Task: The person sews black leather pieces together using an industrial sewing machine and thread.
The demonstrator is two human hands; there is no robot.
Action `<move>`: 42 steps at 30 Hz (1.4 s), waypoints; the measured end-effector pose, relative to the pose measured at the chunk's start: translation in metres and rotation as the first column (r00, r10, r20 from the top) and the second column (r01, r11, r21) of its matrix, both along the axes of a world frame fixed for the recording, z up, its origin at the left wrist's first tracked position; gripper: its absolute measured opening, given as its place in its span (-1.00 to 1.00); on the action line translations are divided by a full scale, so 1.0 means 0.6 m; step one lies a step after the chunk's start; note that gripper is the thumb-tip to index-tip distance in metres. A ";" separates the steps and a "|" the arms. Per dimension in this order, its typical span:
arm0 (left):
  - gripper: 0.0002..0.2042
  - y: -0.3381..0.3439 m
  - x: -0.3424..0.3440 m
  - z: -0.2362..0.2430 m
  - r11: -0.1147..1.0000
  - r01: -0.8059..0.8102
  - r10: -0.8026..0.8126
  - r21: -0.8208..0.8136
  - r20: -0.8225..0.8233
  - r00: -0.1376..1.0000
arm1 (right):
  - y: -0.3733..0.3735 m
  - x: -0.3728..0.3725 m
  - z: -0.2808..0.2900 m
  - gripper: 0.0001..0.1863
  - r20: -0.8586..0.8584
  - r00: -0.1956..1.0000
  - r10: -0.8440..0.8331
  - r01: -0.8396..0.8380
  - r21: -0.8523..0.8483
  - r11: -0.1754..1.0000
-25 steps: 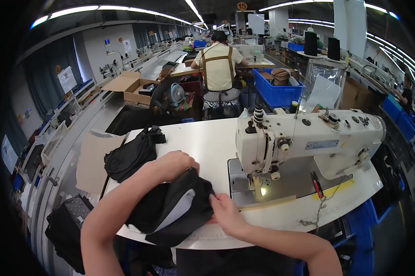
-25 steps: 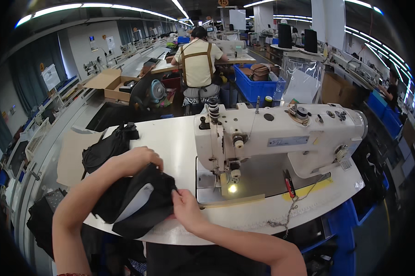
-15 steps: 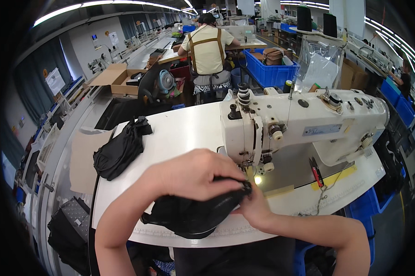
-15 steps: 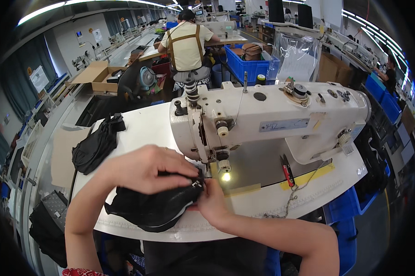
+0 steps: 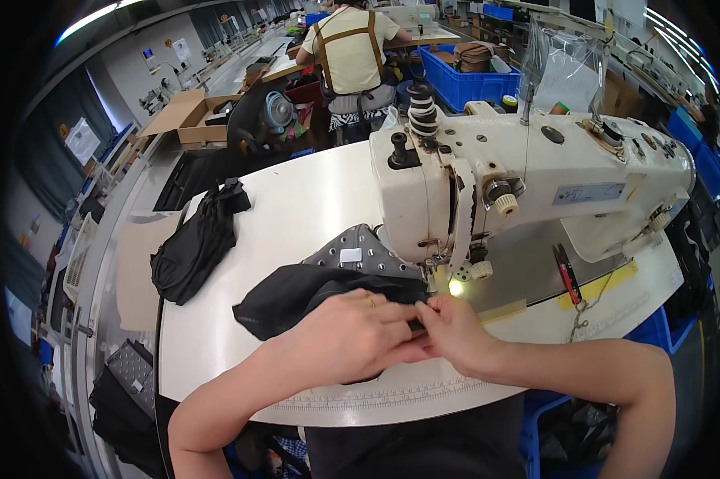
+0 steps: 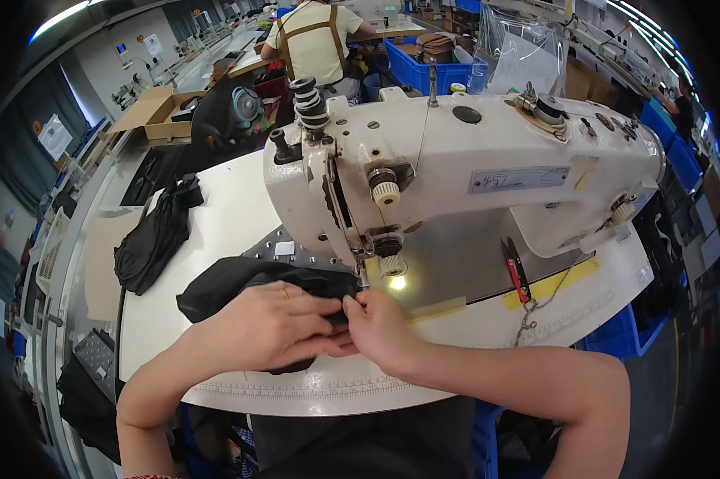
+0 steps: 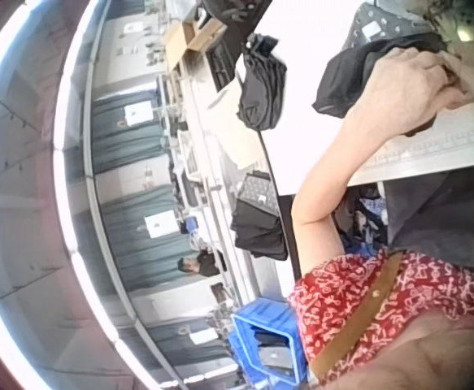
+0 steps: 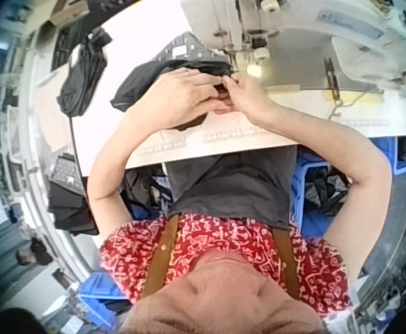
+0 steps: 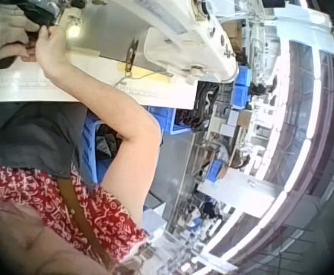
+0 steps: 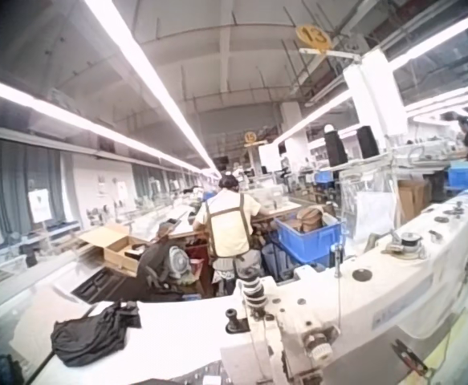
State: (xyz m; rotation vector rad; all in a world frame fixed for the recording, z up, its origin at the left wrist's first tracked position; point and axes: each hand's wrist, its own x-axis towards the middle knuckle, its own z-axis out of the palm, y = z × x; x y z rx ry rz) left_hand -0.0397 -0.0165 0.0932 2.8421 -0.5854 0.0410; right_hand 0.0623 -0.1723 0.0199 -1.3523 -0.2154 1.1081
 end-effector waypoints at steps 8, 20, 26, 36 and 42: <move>-0.63 0.012 0.018 -0.081 0.728 -0.436 0.385 -0.528 -0.211 0.899 | -0.011 0.111 0.054 -0.61 0.202 0.740 0.642 -0.463 -0.540 0.703; -0.53 0.000 0.006 -0.106 0.786 -0.298 0.322 -0.542 -0.054 0.945 | -0.084 0.059 -0.028 -0.58 0.888 -0.458 0.042 -0.246 -0.172 0.954; -0.71 -0.018 0.038 -0.091 0.872 -0.372 0.403 -0.318 0.033 0.915 | -0.086 0.060 -0.024 -0.64 0.866 -0.498 0.051 -0.229 -0.188 0.955; -0.71 -0.009 0.038 -0.130 0.905 -0.267 0.390 -0.331 0.392 0.833 | -0.081 0.068 -0.038 -0.70 0.893 -0.449 -0.033 -0.261 -0.095 0.961; -0.59 -0.013 0.035 -0.127 0.985 -0.172 0.170 -0.030 0.384 0.908 | -0.083 0.067 -0.037 -0.65 0.894 -0.449 0.011 -0.271 -0.148 0.951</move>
